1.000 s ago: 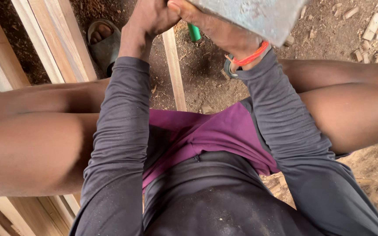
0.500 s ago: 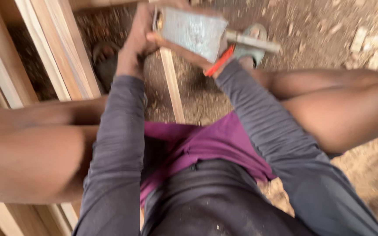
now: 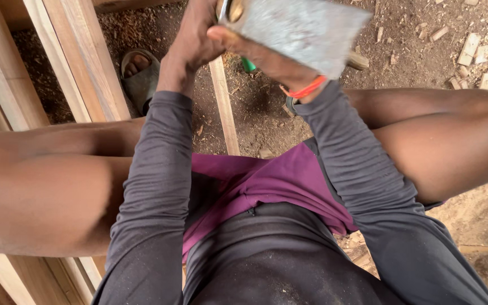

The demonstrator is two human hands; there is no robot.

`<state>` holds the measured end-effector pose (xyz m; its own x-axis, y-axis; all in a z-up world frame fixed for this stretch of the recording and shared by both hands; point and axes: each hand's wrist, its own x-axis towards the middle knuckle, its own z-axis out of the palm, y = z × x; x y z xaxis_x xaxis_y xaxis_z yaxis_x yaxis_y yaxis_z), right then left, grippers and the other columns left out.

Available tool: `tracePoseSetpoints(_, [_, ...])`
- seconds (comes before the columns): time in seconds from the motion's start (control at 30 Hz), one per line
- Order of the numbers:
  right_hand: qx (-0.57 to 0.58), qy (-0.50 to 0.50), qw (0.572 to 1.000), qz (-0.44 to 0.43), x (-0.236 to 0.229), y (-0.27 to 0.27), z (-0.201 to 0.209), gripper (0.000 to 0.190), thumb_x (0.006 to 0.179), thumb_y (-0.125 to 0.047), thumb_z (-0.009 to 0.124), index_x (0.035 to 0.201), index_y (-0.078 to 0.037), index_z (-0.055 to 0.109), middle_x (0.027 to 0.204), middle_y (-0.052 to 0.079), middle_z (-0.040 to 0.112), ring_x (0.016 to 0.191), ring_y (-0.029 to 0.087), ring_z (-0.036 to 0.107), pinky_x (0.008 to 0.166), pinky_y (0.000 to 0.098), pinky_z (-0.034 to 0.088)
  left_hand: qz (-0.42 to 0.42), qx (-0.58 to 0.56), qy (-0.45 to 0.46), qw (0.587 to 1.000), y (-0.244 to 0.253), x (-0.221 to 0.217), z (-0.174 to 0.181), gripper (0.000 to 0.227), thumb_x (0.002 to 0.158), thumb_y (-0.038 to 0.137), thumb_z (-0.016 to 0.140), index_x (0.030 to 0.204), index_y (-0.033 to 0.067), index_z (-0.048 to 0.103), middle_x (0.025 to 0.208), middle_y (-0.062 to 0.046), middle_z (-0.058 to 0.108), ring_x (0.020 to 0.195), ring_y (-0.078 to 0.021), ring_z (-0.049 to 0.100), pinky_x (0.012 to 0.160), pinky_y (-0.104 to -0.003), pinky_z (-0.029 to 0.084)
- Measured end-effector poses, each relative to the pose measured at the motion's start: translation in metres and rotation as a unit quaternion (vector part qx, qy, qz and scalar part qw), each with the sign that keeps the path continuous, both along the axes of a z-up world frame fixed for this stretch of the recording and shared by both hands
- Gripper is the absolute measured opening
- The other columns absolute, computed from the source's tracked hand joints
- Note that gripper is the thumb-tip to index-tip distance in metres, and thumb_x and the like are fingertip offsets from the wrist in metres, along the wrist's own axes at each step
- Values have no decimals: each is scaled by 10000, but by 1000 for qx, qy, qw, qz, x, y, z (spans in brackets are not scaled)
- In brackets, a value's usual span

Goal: The person is using a hammer and a chisel to carve a slot into a wooden beam while sitting on the ground. They hold the chisel in one hand and strike it with a hammer, removing wood shavings to create a rectangular cutout.

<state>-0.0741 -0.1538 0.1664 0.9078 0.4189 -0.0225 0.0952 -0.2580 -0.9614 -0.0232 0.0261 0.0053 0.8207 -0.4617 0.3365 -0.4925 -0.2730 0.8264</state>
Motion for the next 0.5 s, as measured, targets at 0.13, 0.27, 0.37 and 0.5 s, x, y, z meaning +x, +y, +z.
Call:
tracePoseSetpoints(0.13, [-120, -251, 959, -54, 4, 0, 5, 477, 957, -443, 919, 1185, -68, 733, 1058, 13, 771, 934, 116, 779, 843, 246, 665, -8, 33, -27, 999, 2, -8, 7, 641, 945, 278, 932, 1409, 78, 537, 1307, -132, 590, 1268, -309, 585, 1146, -487, 508])
tracePoseSetpoints(0.27, [-160, -367, 915, -44, 0, -3, 16, 474, 985, -428, 929, 1236, -86, 716, 1049, 40, 773, 895, 152, 766, 786, 287, 645, 10, -26, -3, 1000, 14, -11, 8, 754, 828, 287, 974, 1400, 45, 547, 1327, -193, 560, 1263, -354, 543, 1095, -494, 484])
tracePoseSetpoints(0.37, [-126, -386, 914, -27, -5, 3, 9, 418, 1011, -378, 901, 1239, -121, 664, 1013, 49, 761, 875, 176, 765, 776, 300, 646, 18, 1, 48, 999, 21, -27, -20, 714, 842, 308, 962, 1375, 58, 558, 1267, -175, 580, 1204, -327, 571, 1055, -465, 515])
tracePoseSetpoints(0.5, [-254, -285, 924, 1, -3, 11, 12, 747, 909, -508, 890, 1389, -42, 556, 875, 72, 732, 763, 210, 735, 688, 346, 603, 5, 13, 88, 996, 22, -7, -28, 567, 888, 289, 899, 1333, 88, 610, 1233, -137, 641, 1182, -287, 630, 1071, -442, 537])
